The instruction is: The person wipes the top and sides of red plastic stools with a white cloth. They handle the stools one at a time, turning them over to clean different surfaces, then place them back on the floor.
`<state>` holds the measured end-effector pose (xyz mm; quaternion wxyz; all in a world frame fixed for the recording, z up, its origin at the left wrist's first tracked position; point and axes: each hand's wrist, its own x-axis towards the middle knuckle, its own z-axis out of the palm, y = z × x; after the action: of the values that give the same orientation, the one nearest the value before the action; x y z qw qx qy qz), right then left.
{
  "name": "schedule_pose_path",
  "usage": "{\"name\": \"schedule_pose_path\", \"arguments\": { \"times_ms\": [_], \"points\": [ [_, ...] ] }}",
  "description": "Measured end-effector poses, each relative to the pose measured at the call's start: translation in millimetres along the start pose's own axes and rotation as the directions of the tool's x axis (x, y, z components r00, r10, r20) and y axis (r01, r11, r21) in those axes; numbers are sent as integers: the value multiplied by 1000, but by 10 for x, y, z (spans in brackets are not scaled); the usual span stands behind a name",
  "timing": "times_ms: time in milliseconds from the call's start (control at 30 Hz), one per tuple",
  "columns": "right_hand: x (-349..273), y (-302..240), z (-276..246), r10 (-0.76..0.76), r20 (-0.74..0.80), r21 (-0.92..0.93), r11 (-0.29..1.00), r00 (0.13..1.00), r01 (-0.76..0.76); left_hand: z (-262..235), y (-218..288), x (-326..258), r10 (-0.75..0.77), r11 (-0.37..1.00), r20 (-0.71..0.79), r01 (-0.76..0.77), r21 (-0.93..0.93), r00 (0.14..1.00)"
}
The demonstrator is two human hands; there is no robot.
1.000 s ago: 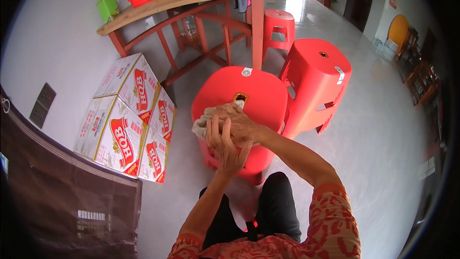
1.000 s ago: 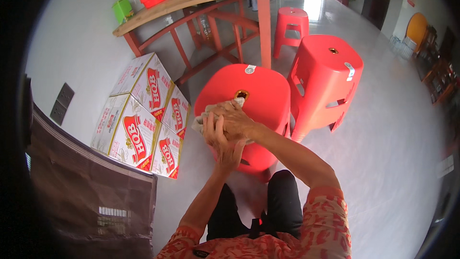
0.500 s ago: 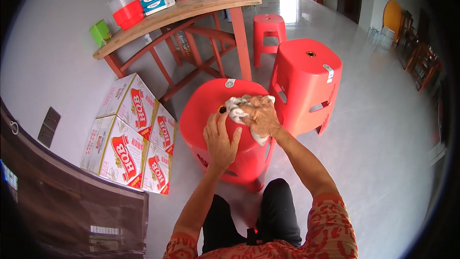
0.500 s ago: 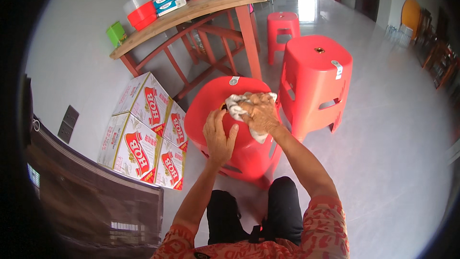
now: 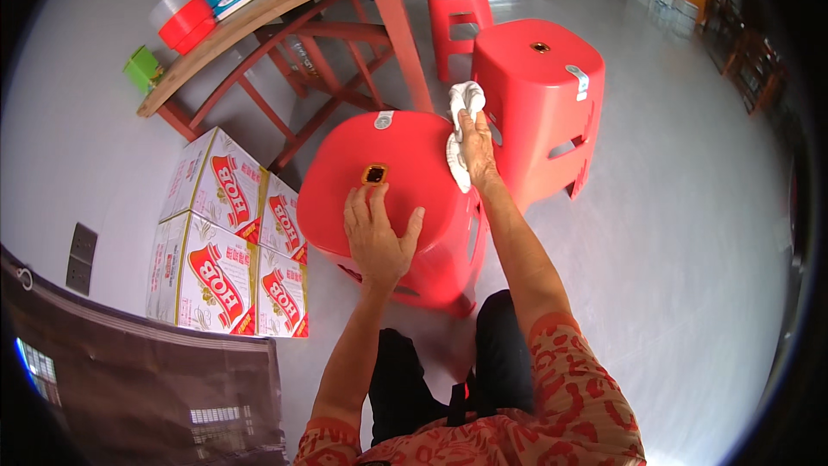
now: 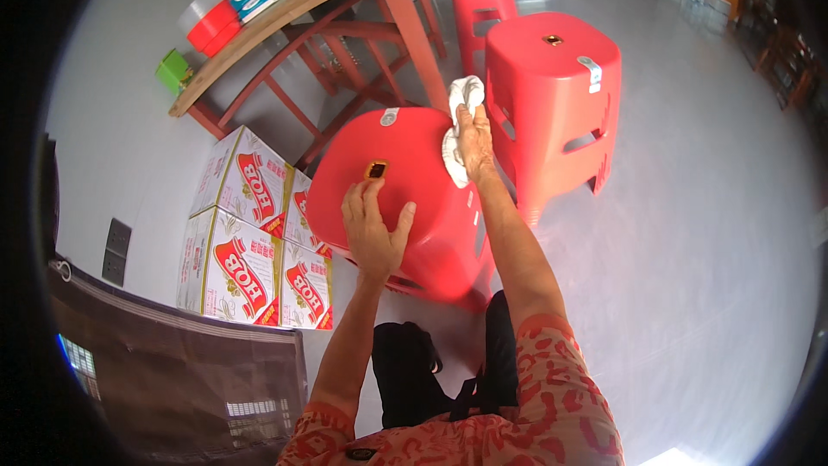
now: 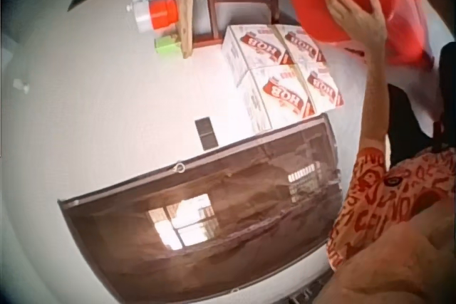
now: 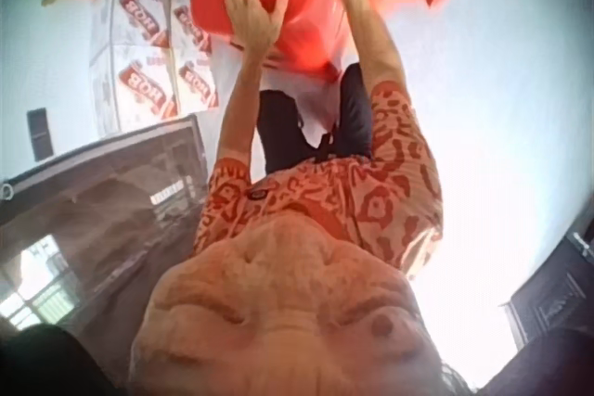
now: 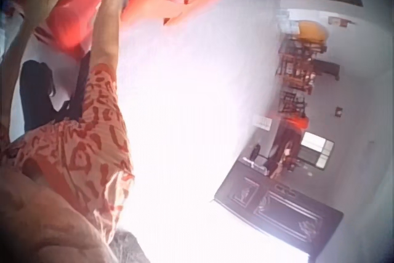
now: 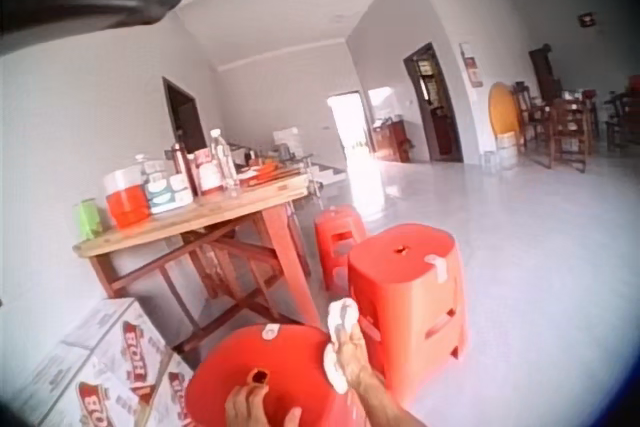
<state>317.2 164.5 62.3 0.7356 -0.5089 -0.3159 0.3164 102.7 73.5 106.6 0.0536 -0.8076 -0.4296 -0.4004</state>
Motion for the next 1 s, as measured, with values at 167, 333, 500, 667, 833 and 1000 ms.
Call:
{"name": "schedule_pose_path", "arguments": {
  "times_ms": [167,333,500,667,833,1000],
  "points": [
    [-249,191,-50,40,-163,-99,993,986,-56,37,0,-17,0,1000,9,1,-7,1000],
    [-928,328,-32,27,-311,-171,982,950,-84,16,-4,-12,29,1000,-3,-29,11,1000],
    [-1463,741,-97,-108,-340,-285,959,934,7,31,53,13,78,996,-19,-77,33,997],
    [-1931,802,-236,-29,-129,-259,966,991,-6,54,8,-23,85,996,2,-85,0,996],
    [-1484,556,-118,-171,-102,-178,972,980,152,-25,-49,-46,89,996,56,-90,7,994],
    [-734,583,-311,-200,-87,-258,951,976,171,32,1,-48,69,997,157,-65,-29,985]
  ]
}}
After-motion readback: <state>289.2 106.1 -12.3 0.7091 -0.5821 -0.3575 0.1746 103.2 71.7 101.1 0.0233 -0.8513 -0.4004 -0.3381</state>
